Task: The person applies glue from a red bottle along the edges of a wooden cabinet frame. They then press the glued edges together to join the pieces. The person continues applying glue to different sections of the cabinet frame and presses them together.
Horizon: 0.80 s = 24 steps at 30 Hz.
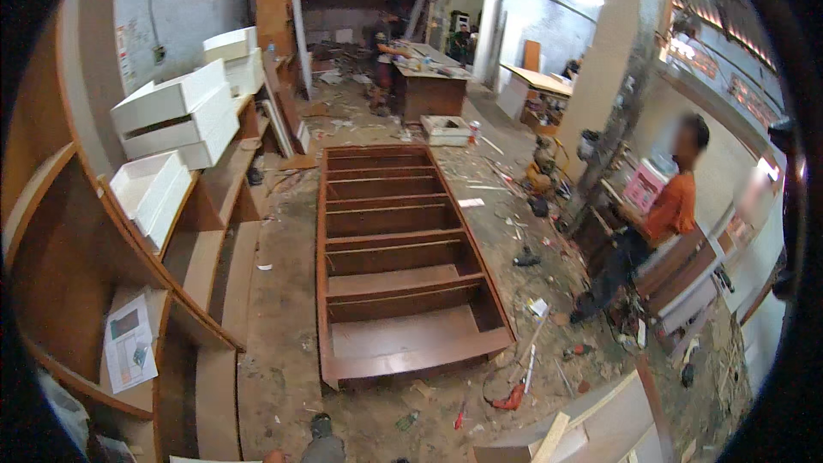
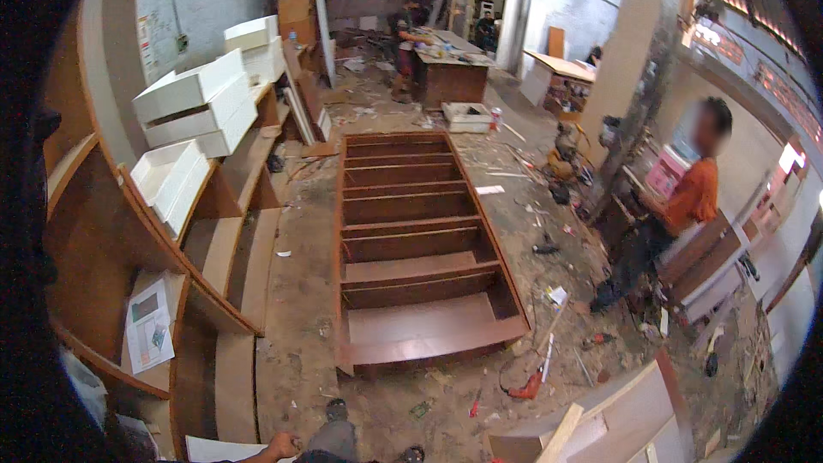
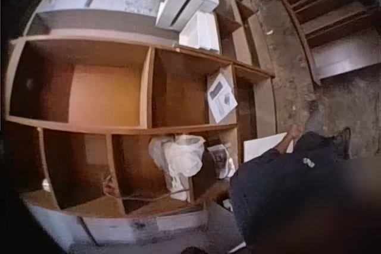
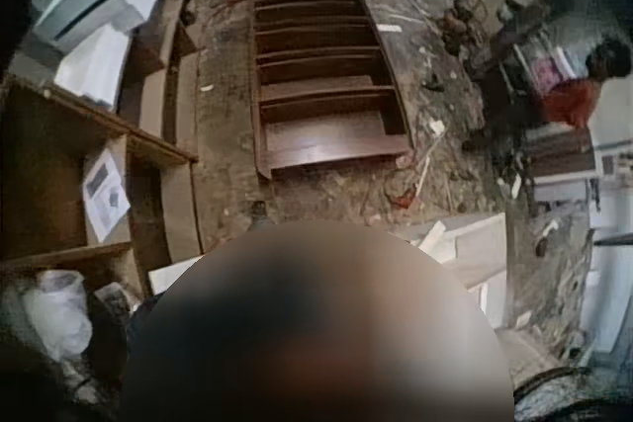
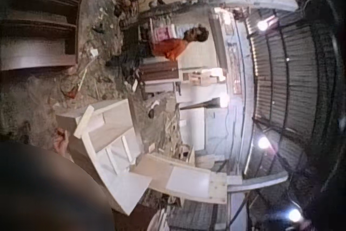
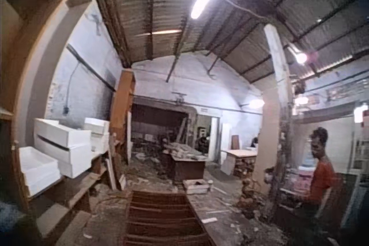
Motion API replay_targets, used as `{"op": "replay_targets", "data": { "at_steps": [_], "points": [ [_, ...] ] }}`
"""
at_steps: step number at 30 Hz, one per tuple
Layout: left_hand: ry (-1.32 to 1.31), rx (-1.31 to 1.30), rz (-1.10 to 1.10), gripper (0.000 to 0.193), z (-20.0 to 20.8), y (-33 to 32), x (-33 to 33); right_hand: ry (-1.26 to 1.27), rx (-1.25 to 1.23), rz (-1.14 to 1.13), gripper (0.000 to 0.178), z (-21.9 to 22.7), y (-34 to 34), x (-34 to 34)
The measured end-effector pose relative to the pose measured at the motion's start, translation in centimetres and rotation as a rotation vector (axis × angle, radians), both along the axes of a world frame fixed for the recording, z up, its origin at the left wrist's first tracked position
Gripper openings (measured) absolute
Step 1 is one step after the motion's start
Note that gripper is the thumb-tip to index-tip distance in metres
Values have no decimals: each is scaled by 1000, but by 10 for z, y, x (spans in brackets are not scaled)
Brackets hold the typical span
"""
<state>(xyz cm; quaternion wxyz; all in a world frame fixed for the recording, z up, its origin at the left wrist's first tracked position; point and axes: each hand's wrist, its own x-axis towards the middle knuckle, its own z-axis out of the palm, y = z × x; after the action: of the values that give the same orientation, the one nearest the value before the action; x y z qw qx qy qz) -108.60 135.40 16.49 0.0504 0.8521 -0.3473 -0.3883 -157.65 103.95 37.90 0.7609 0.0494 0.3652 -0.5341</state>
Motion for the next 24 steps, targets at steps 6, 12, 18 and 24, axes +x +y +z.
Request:
{"op": "replay_targets", "data": {
  "at_steps": [6,12,18,24],
  "points": [
    [19,42,22,56,17,-40,-25,-1,-90,-149,20,-1,-26,-46],
    [189,115,223,55,3,-132,-5,97,-125,-309,29,-5,-106,-18],
    [223,122,27,46,5,-276,7,111,-16,-367,33,17,-186,-3],
    [354,-416,163,30,73,-459,11,124,-136,-390,25,33,-260,17]
  ]
}}
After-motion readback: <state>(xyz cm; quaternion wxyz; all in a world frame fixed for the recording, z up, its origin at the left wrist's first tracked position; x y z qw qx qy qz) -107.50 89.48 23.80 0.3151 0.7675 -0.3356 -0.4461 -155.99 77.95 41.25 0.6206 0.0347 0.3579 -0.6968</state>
